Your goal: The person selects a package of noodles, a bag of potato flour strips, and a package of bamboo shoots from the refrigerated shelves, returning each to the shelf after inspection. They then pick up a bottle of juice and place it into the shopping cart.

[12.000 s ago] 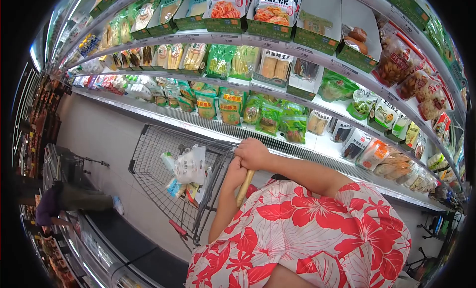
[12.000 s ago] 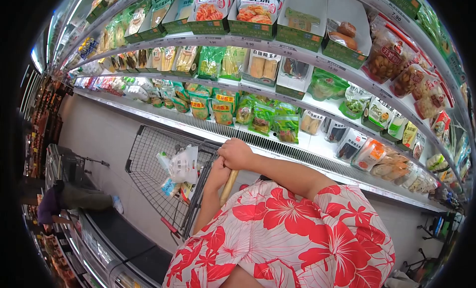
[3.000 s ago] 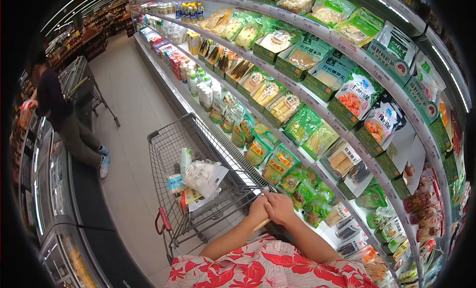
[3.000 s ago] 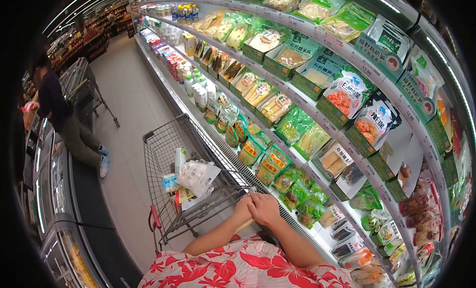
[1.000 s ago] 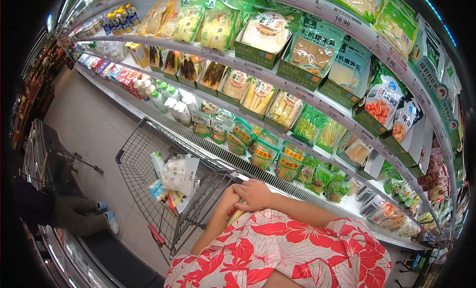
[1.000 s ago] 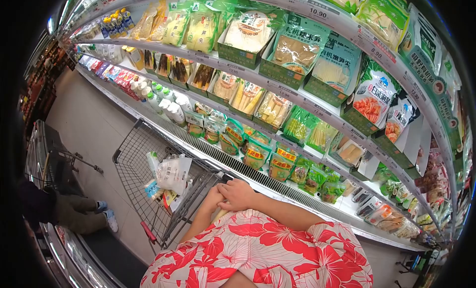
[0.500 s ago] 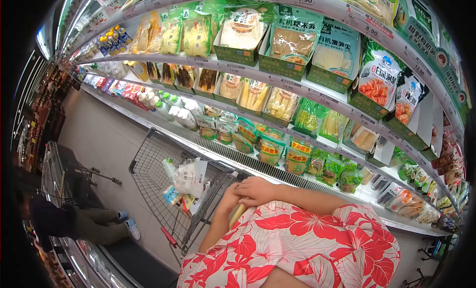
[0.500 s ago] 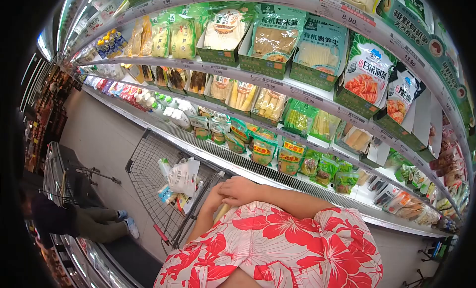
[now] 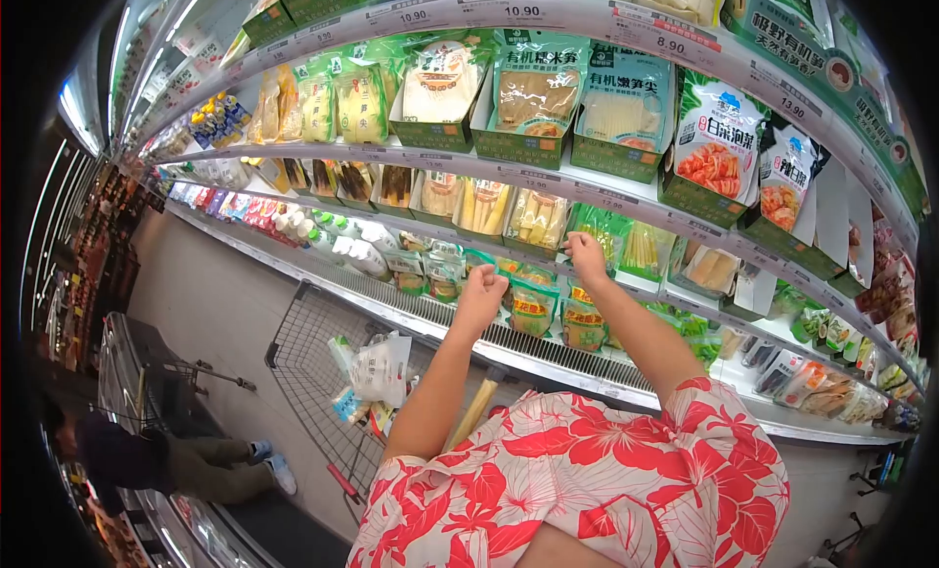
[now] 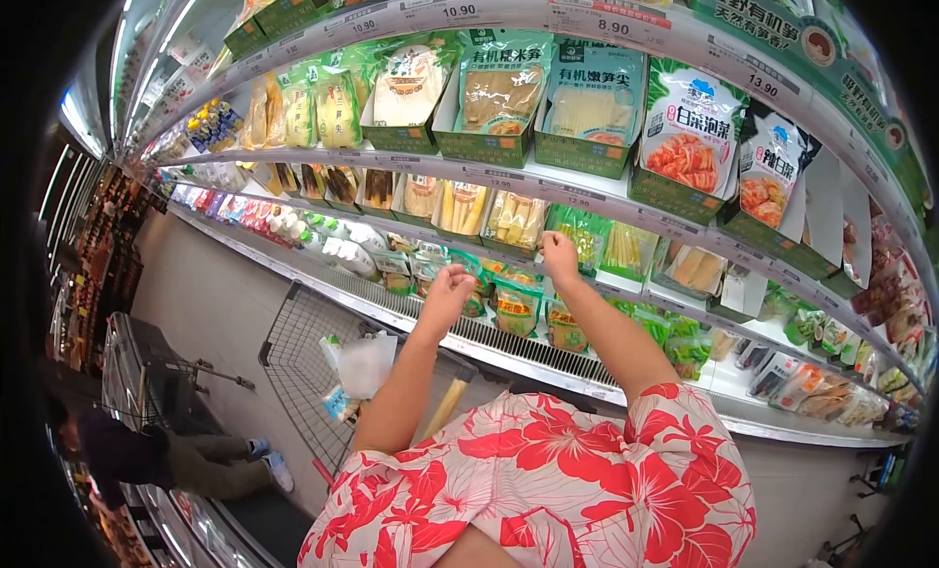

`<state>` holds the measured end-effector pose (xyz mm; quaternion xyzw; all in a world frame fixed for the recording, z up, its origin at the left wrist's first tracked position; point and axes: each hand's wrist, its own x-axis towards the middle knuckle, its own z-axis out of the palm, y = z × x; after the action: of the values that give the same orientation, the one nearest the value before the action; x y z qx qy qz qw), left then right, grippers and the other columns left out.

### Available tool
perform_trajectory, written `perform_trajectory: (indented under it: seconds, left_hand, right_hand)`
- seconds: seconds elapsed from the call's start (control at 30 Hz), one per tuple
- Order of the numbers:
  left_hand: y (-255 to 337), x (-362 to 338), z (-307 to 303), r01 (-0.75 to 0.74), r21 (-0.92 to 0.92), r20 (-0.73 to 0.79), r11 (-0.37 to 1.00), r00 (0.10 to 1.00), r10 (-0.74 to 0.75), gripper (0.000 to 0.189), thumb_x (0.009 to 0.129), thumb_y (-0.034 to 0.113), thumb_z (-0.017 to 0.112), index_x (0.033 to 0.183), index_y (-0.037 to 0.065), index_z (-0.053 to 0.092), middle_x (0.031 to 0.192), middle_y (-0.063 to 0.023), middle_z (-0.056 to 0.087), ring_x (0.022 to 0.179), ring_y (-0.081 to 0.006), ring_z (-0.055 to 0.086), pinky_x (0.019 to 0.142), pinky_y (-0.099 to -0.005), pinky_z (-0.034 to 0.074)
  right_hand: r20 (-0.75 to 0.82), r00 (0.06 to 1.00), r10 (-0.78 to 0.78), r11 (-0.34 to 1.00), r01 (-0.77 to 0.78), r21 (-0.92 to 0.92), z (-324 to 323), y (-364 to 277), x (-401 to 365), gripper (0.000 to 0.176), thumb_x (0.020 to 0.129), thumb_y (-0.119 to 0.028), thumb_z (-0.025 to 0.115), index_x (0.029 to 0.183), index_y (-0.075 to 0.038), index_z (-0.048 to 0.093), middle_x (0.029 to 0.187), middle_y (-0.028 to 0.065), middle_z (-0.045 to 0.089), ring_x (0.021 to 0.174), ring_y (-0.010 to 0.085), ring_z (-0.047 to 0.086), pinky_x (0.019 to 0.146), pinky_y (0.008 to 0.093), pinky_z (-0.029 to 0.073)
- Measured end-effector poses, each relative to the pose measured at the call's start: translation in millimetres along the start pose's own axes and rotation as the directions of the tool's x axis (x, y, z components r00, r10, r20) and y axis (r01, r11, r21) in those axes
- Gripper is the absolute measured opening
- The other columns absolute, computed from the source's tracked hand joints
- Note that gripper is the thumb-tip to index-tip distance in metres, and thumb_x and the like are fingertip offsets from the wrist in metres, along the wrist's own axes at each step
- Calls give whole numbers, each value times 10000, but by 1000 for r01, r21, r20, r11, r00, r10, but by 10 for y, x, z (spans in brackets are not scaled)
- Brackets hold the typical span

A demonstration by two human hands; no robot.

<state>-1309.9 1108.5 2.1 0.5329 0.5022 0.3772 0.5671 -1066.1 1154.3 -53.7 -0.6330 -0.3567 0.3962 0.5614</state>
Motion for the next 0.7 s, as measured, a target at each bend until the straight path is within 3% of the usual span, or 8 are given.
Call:
perform_trajectory:
  seconds: [0.2, 0.23, 0.3, 0.33, 0.47, 0.53, 0.57, 0.7]
  left_hand:
    - [-152, 1444, 409, -30, 240, 1, 970, 1000, 31, 723, 810, 216, 659, 1378, -78, 320, 1334, -253, 481, 1184, -326, 530, 970, -366, 437]
    - [-321, 1662, 468, -46, 168, 19, 985, 999, 44, 740, 799, 214, 667, 1380, -81, 317, 1353, -259, 468, 1214, -345, 508, 993, -378, 417]
    - [-31, 1675, 584, 31, 195, 104, 980, 993, -52, 771, 832, 148, 634, 1440, -76, 217, 1424, -253, 379, 1281, -303, 428, 1022, -356, 380]
    - [73, 1657, 623, 59, 164, 143, 985, 986, -83, 777, 830, 148, 635, 1444, -73, 214, 1434, -256, 364, 1294, -311, 415, 1028, -355, 372]
    - [-82, 1919, 701, 7, 314, 78, 950, 996, -33, 749, 821, 143, 641, 1436, -54, 261, 1413, -224, 402, 1275, -303, 432, 1009, -351, 383]
    - [-107, 2014, 691, -52, 266, 84, 963, 996, 30, 718, 819, 145, 642, 1427, -24, 299, 1407, -185, 423, 1265, -289, 438, 1010, -347, 380]
    - [10, 1965, 696, 127, 145, 109, 981, 984, -143, 719, 807, 113, 625, 1435, 9, 292, 1365, -174, 466, 1233, -270, 470, 1006, -349, 383]
    - [-280, 2257, 696, 26, 76, 173, 997, 984, -39, 630, 819, 115, 654, 1379, 21, 380, 1327, -139, 493, 1167, -238, 505, 941, -347, 427]
  right_hand:
    - [-39, 999, -2, 949, -11, -316, -60, 438, 1149, 319, 864, -241, 572, 1055, 7, 634, 873, 80, 660, 691, 151, 583, 623, 309, 471]
    - [-118, 986, -119, 939, 73, -336, 4, 490, 1217, 360, 857, -247, 586, 1121, -5, 625, 944, 97, 675, 688, 166, 596, 628, 328, 484]
    - [-85, 951, -298, 873, 235, -427, 59, 225, 1131, 538, 887, -284, 592, 1349, -39, 467, 1326, 152, 519, 1136, 265, 527, 962, 366, 418]
    - [17, 986, -166, 941, 163, -297, 62, 60, 1099, 589, 906, -304, 585, 1399, -39, 400, 1444, 159, 396, 1331, 287, 349, 1095, 369, 276]
    - [-33, 979, -200, 918, 176, -354, 153, 91, 1108, 568, 917, -416, 521, 1334, -33, 478, 1402, 203, 439, 1304, 345, 387, 1085, 425, 286]
    - [10, 974, -228, 884, 211, -416, 162, 244, 1175, 553, 921, -420, 506, 1324, -41, 486, 1395, 206, 439, 1296, 354, 392, 1082, 444, 286]
    - [12, 974, -227, 889, 212, -407, 168, 292, 1220, 553, 921, -420, 506, 1324, -41, 486, 1395, 206, 439, 1296, 354, 392, 1082, 444, 286]
    - [137, 950, -280, 837, 311, -450, 195, 632, 1431, 500, 928, -391, 497, 1284, -41, 514, 1351, 215, 468, 1260, 375, 413, 1070, 452, 301]
